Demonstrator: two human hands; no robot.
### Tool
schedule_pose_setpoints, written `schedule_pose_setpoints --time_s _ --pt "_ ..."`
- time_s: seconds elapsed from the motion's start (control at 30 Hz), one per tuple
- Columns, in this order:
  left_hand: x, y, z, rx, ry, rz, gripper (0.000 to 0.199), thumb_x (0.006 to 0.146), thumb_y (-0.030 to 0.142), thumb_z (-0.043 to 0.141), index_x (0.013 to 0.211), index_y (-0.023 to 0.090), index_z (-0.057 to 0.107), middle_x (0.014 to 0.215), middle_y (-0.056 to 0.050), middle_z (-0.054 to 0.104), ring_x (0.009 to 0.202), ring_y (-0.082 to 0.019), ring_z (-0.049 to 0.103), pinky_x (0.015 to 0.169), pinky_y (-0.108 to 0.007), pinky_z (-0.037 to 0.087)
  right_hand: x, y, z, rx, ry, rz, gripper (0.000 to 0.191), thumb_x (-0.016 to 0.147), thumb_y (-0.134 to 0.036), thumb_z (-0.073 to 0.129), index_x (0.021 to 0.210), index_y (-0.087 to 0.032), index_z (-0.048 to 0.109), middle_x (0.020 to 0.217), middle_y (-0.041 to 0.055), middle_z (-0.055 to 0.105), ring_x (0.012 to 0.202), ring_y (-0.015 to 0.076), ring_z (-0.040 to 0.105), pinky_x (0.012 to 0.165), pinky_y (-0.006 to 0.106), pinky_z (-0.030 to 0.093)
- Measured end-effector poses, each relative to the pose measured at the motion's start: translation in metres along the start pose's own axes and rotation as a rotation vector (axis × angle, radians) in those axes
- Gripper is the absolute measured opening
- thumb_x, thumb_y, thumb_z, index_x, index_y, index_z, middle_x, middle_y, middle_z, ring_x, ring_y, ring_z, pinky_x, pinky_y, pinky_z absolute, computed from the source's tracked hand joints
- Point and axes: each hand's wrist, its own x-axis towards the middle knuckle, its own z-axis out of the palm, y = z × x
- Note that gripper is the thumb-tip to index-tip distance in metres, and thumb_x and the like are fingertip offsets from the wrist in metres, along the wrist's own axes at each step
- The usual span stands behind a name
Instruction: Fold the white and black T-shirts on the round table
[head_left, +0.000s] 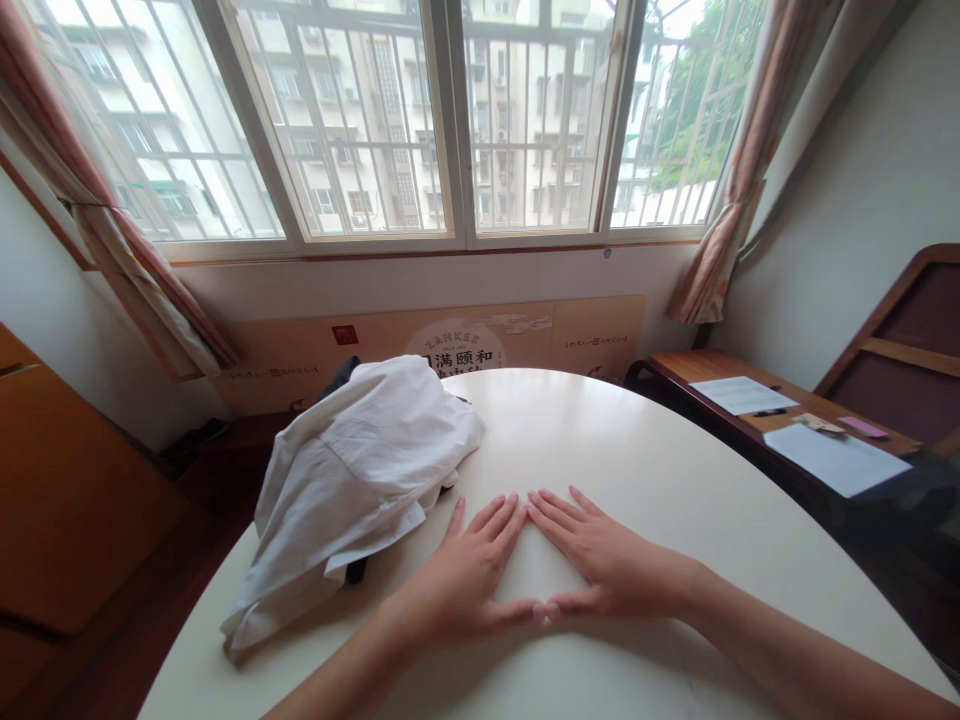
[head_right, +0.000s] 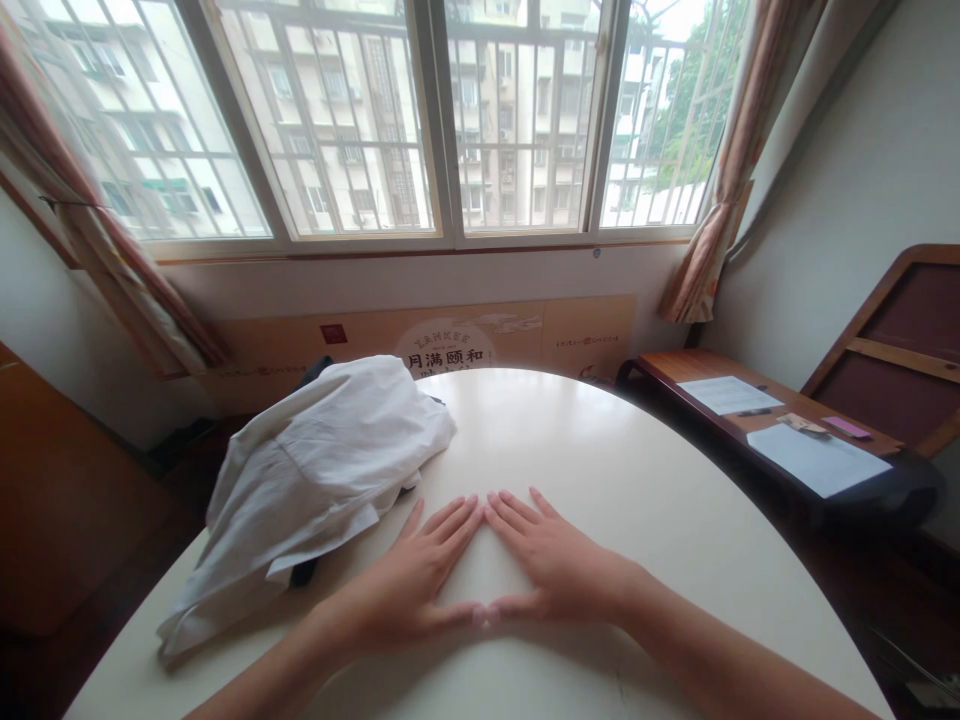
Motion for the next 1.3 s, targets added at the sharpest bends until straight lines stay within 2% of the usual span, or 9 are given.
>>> schedule_pose_setpoints --time_s 0.33,0.43,0.57,0.7,0.83,0.93,1.07,1.2,1.3 --pt "0.001 -0.002 0.003 0.017 0.036 0.023 0.107 0.091 0.083 0.049 0.169 0.019 0.014 0.173 -0.018 0.017 0.160 -0.039 0.017 0.126 -0.071 0.006 0.000 0.002 0.003 0.032 0.043 -0.011 0.111 0.091 -0.080 0.055 0.168 -0.010 0.017 0.173 0.0187 0.014 0.162 0.0351 0.012 0.130 0.058 0.000" --pt "0.002 0.001 0.002 0.067 0.093 0.026 0.090 0.096 0.068 0.056 0.165 0.017 0.031 0.169 -0.018 0.032 0.156 -0.037 0.031 0.126 -0.065 0.021 0.000 0.002 0.003 0.058 0.060 -0.018 0.111 0.089 -0.077 0.062 0.169 -0.014 0.020 0.172 0.0183 0.018 0.161 0.0361 0.014 0.130 0.060 0.002" --pt "-0.002 0.001 -0.014 0.264 0.430 -0.091 0.046 0.104 0.034 0.051 0.144 0.014 0.059 0.150 -0.017 0.060 0.136 -0.032 0.058 0.115 -0.049 0.044 -0.001 0.003 0.004 0.102 0.113 -0.010 0.104 0.091 -0.069 0.066 0.169 -0.018 0.021 0.172 0.0160 0.025 0.161 0.0343 0.019 0.131 0.059 0.004" --pt "-0.016 -0.017 -0.041 0.519 0.743 -0.383 0.036 0.098 0.023 0.055 0.131 0.014 0.065 0.132 -0.018 0.068 0.121 -0.036 0.063 0.103 -0.049 0.049 -0.001 0.007 0.007 0.131 0.190 0.017 0.084 0.101 -0.052 0.058 0.168 -0.013 0.026 0.170 0.0167 0.032 0.159 0.0303 0.027 0.132 0.054 0.009" --pt "-0.025 -0.041 -0.057 0.544 0.565 -0.512 0.023 0.098 0.023 0.049 0.103 0.016 0.070 0.105 -0.015 0.073 0.102 -0.036 0.068 0.091 -0.047 0.051 0.000 0.015 0.015 0.173 0.318 0.083 0.070 0.100 -0.041 0.058 0.162 -0.015 0.039 0.165 0.0178 0.042 0.155 0.0335 0.036 0.130 0.056 0.023" --pt "-0.024 -0.044 -0.060 0.339 0.623 -0.508 0.032 0.104 0.027 0.034 0.097 0.018 0.064 0.091 -0.012 0.072 0.089 -0.031 0.070 0.081 -0.040 0.050 0.002 0.023 0.021 0.243 0.448 0.100 0.068 0.099 -0.039 0.057 0.160 -0.017 0.038 0.158 0.0203 0.050 0.148 0.0323 0.046 0.124 0.056 0.035" --pt "-0.021 -0.019 -0.059 -0.172 0.726 -0.314 0.028 0.103 0.045 0.042 0.102 0.021 0.057 0.090 -0.005 0.069 0.082 -0.023 0.066 0.077 -0.032 0.049 0.008 0.034 0.026 0.256 0.628 0.110 0.081 0.098 -0.045 0.062 0.165 -0.021 0.023 0.155 0.0224 0.051 0.144 0.0334 0.050 0.118 0.058 0.041" --pt "-0.031 0.033 -0.056 -0.713 0.456 -0.066 0.036 0.100 0.056 0.054 0.096 0.020 0.058 0.080 -0.001 0.059 0.071 -0.016 0.053 0.067 -0.026 0.044 0.012 0.039 0.022 0.139 0.695 0.065 0.111 0.088 -0.055 0.075 0.170 -0.024 0.007 0.169 0.0220 0.032 0.154 0.0377 0.033 0.123 0.061 0.032" --pt "-0.046 0.065 -0.055 -1.087 0.224 0.073 0.036 0.098 0.055 0.063 0.097 0.018 0.061 0.084 -0.002 0.056 0.075 -0.015 0.050 0.067 -0.024 0.042 0.012 0.032 0.017 0.127 0.597 0.039 0.113 0.084 -0.059 0.078 0.170 -0.030 0.010 0.173 0.0173 0.024 0.158 0.0376 0.025 0.125 0.061 0.028"
